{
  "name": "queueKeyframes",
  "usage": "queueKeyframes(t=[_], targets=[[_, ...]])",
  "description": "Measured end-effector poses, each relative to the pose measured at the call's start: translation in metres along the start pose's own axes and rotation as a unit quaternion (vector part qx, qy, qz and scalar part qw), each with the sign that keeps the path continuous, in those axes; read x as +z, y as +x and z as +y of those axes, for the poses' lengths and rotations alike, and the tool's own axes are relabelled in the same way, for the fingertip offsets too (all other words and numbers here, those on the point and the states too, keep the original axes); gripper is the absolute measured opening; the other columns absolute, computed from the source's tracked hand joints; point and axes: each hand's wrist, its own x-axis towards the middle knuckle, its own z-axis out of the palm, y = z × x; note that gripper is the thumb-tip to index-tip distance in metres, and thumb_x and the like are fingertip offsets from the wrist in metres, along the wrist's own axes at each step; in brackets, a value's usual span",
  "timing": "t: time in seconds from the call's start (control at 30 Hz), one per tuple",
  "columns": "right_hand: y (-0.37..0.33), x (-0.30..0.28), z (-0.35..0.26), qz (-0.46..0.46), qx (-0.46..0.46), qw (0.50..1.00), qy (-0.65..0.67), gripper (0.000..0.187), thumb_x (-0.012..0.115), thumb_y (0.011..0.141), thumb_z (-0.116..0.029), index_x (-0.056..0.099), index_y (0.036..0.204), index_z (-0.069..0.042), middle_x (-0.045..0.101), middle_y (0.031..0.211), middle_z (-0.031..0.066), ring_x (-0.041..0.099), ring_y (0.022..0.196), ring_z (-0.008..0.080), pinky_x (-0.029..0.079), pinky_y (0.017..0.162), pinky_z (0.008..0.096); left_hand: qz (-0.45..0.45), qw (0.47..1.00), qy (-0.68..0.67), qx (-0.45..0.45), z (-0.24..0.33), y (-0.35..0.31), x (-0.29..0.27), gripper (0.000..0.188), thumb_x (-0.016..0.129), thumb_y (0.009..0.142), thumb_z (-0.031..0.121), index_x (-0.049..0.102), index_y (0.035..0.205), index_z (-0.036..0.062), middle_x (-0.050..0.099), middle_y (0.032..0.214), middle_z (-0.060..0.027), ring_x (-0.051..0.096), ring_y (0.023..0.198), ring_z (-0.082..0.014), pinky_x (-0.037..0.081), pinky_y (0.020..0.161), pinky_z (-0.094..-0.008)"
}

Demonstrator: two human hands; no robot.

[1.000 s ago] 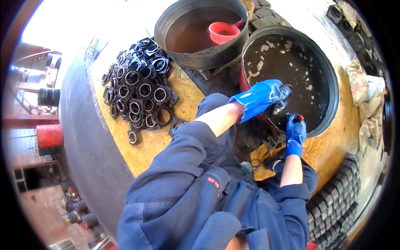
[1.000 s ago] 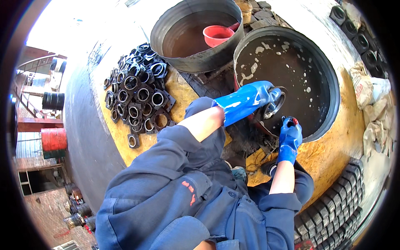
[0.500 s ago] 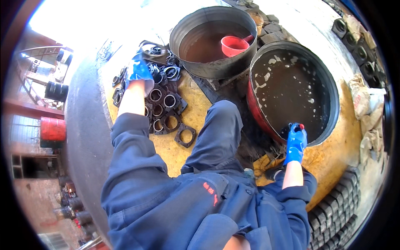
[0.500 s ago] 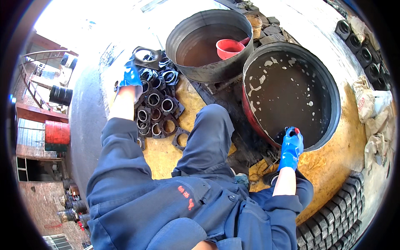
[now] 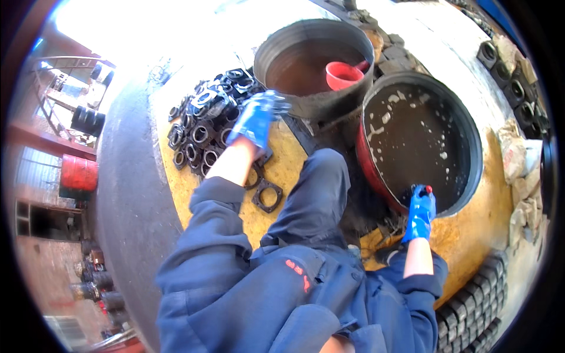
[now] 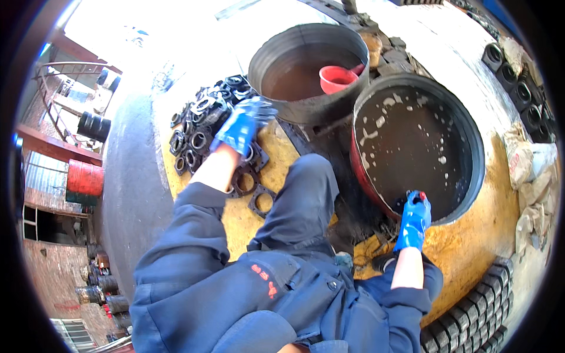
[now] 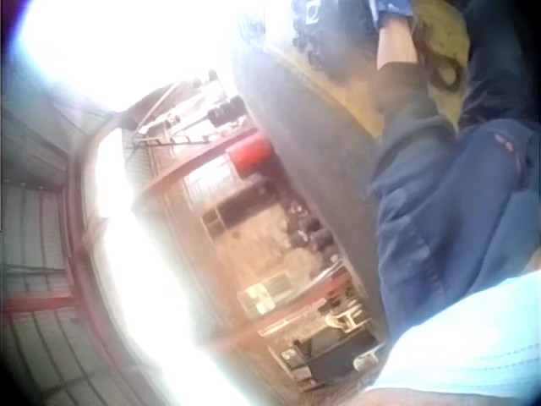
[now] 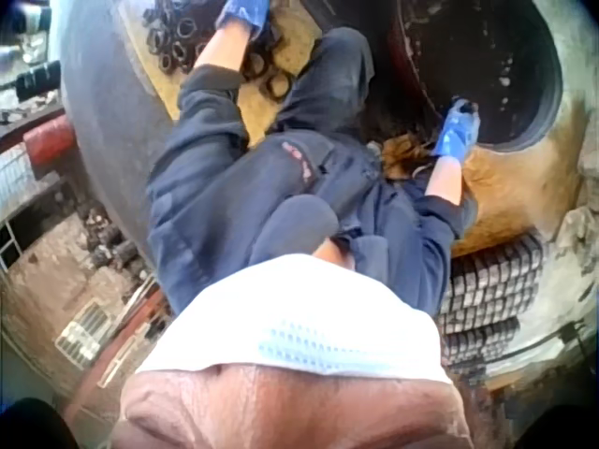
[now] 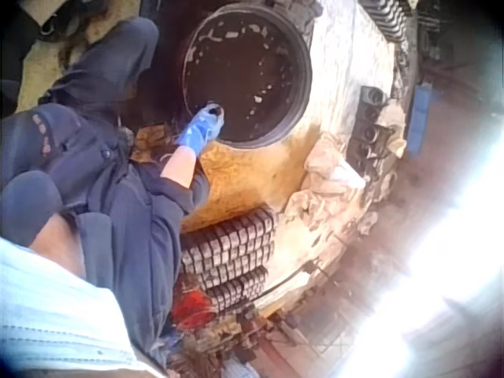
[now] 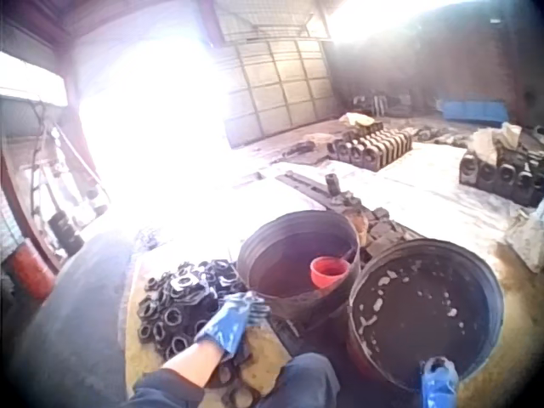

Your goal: The person repeatedly picks up small metal rings from a pile, dips them into a bucket of black liquid using a brush, and applies the coating to the rings. The person handles the rings one by one, ensuring they are covered in the substance before placing them back into the bucket or onto the pile.

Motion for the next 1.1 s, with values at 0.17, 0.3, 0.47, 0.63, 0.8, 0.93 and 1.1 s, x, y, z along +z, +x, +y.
queueKeyframes(t=[0.17, 0.3, 0.47, 0.63, 0.8, 0.93, 1.1], targets=[[0.016, -0.008, 0.045, -0.063, -0.117, 0.989, 0.07, 0.029, 0.069, 0.094, -0.033, 0.074, 0.089, -0.005, 0.074, 0.081, 0.0166, 0.072, 0.075, 0.0353, 0.055, 0.071, 0.0413, -0.224, 0.967, -0.045, 0.114, 0.027, -0.004, 0.2, 0.024, 0.063, 0.099, 0.025, 0.072, 0.108, 0.0045, 0.076, 0.094, -0.0087, 0.072, 0.082, -0.019, 0.057, 0.072, -0.0323], [0.013, -0.033, -0.017, -0.195, -0.161, 0.966, -0.05, 0.027, 0.069, 0.09, -0.032, 0.078, 0.092, -0.006, 0.075, 0.091, 0.0199, 0.074, 0.086, 0.0373, 0.058, 0.077, 0.0454, -0.24, 0.941, 0.065, 0.227, -0.007, -0.031, 0.303, 0.019, 0.07, 0.093, 0.023, 0.073, 0.1, 0.0059, 0.073, 0.084, -0.0059, 0.069, 0.078, -0.0177, 0.055, 0.072, -0.0336], [0.018, -0.038, 0.004, -0.217, -0.062, 0.97, -0.088, 0.033, 0.069, 0.087, -0.034, 0.078, 0.097, -0.004, 0.075, 0.096, 0.0216, 0.073, 0.093, 0.0408, 0.058, 0.082, 0.0483, -0.286, 0.944, 0.138, 0.091, -0.005, -0.087, 0.382, 0.032, 0.07, 0.096, 0.031, 0.071, 0.108, 0.0015, 0.072, 0.098, -0.024, 0.071, 0.091, -0.039, 0.055, 0.082, -0.0437], [0.047, -0.062, 0.002, -0.104, -0.07, 0.99, 0.059, 0.031, 0.072, 0.091, -0.032, 0.075, 0.092, -0.001, 0.076, 0.087, 0.0195, 0.075, 0.083, 0.039, 0.057, 0.074, 0.0439, -0.28, 0.927, 0.242, 0.055, -0.023, -0.075, 0.395, 0.038, 0.073, 0.092, 0.033, 0.07, 0.113, 0.0014, 0.072, 0.108, -0.0252, 0.07, 0.102, -0.0422, 0.055, 0.089, -0.0457], [0.066, -0.09, -0.001, -0.068, -0.058, 0.994, 0.069, 0.034, 0.07, 0.092, -0.035, 0.076, 0.09, -0.002, 0.076, 0.085, 0.0175, 0.075, 0.078, 0.0351, 0.058, 0.073, 0.0422, -0.284, 0.875, 0.389, 0.037, -0.028, -0.06, 0.415, 0.053, 0.079, 0.087, 0.035, 0.066, 0.124, 0.0002, 0.072, 0.119, -0.0252, 0.068, 0.113, -0.0436, 0.055, 0.096, -0.0465], [0.071, -0.089, -0.009, -0.075, -0.042, 0.994, 0.072, 0.037, 0.069, 0.093, -0.035, 0.075, 0.089, 0.001, 0.075, 0.083, 0.0195, 0.075, 0.077, 0.0351, 0.056, 0.072, 0.0426, -0.261, 0.867, 0.42, 0.056, -0.046, -0.039, 0.432, 0.071, 0.089, 0.079, 0.038, 0.061, 0.133, 0.0019, 0.069, 0.128, -0.024, 0.066, 0.121, -0.0415, 0.054, 0.101, -0.0462], [0.076, -0.088, -0.004, -0.07, -0.037, 0.989, 0.128, 0.039, 0.07, 0.093, -0.034, 0.073, 0.089, 0.004, 0.074, 0.08, 0.0205, 0.075, 0.075, 0.0338, 0.054, 0.07, 0.0428, -0.259, 0.815, 0.519, -0.002, -0.043, -0.018, 0.46, 0.087, 0.091, 0.073, 0.046, 0.054, 0.142, 0.0061, 0.065, 0.138, -0.0169, 0.063, 0.129, -0.0345, 0.052, 0.106, -0.0463]])
